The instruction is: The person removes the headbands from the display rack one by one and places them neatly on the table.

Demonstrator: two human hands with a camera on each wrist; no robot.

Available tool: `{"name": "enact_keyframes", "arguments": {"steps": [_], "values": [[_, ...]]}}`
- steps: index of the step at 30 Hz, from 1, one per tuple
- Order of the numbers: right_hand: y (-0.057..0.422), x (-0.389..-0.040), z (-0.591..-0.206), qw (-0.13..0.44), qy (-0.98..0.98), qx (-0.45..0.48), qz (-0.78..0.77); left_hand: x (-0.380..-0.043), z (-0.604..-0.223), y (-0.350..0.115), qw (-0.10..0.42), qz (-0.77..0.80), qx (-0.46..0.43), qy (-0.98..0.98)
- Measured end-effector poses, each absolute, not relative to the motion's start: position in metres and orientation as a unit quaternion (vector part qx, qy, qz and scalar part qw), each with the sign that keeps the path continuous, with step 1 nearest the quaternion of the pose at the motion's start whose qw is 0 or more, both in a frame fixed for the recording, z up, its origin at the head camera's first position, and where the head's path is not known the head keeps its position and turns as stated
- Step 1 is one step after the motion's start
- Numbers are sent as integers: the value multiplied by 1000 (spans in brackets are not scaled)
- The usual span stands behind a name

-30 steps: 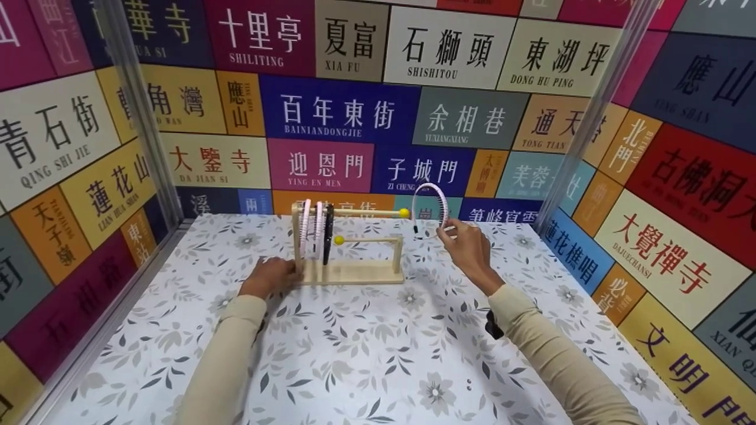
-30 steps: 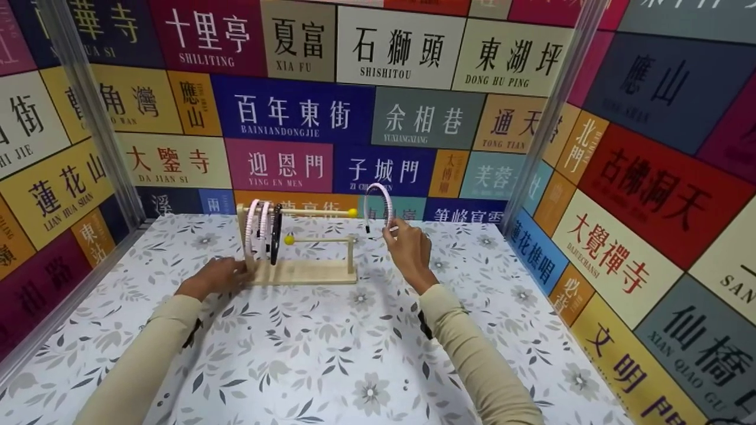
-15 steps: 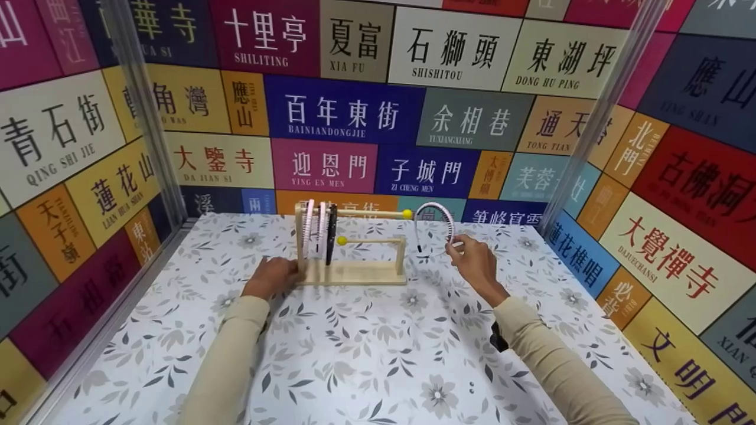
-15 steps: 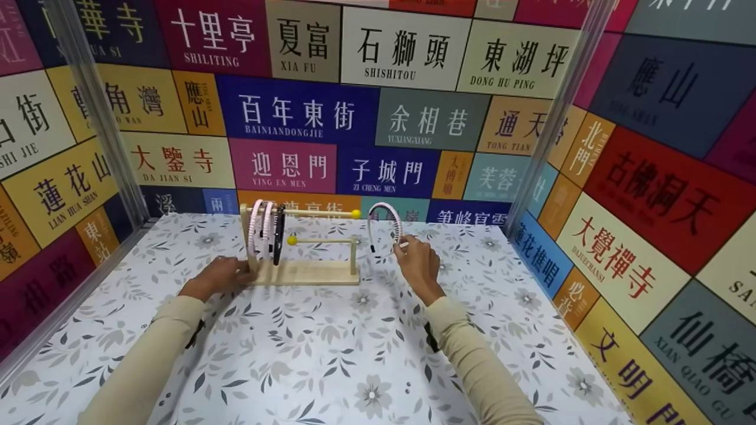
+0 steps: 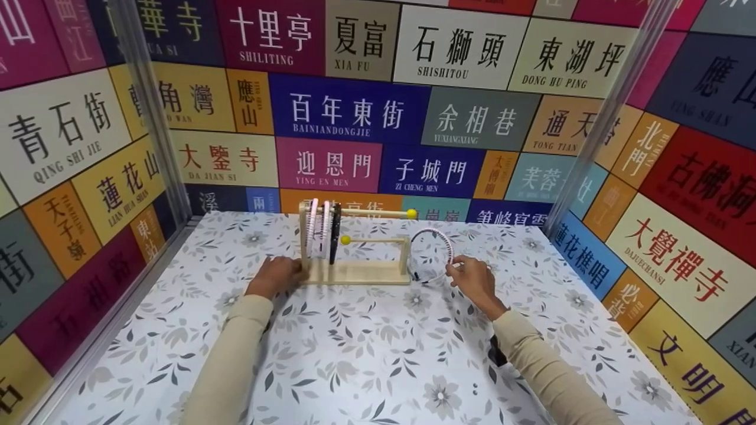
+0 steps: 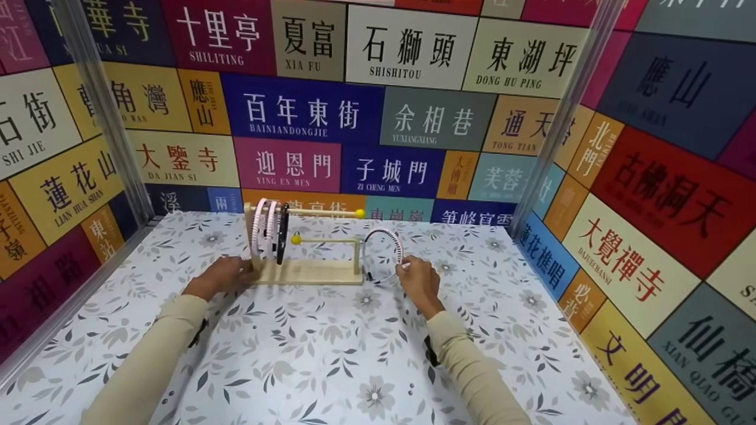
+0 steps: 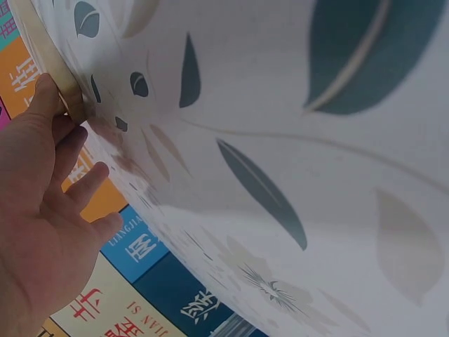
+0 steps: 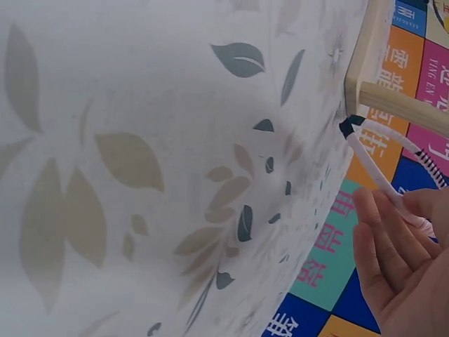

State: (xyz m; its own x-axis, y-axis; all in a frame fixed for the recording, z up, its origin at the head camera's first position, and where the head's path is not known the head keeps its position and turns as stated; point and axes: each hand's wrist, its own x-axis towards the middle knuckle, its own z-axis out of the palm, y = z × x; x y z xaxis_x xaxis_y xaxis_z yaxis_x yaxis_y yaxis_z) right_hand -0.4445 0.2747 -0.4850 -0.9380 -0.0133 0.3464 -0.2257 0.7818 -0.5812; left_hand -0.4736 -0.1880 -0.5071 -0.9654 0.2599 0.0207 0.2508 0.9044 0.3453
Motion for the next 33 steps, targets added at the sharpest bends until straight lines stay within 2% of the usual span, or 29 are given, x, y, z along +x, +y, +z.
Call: {"name": "enact_keyframes", "arguments": {"steps": [10,18,33], "values": [[275,-454,-492,154,-930,28,331,-482,-510,-192,11,175,122,977],[278,-460,-503,193,-920,3,341,-485,-511,-192,31,211,109,971],[281,-464,-524,221,-914,-58,336,-480,-512,-190,41,220,99,970]]}}
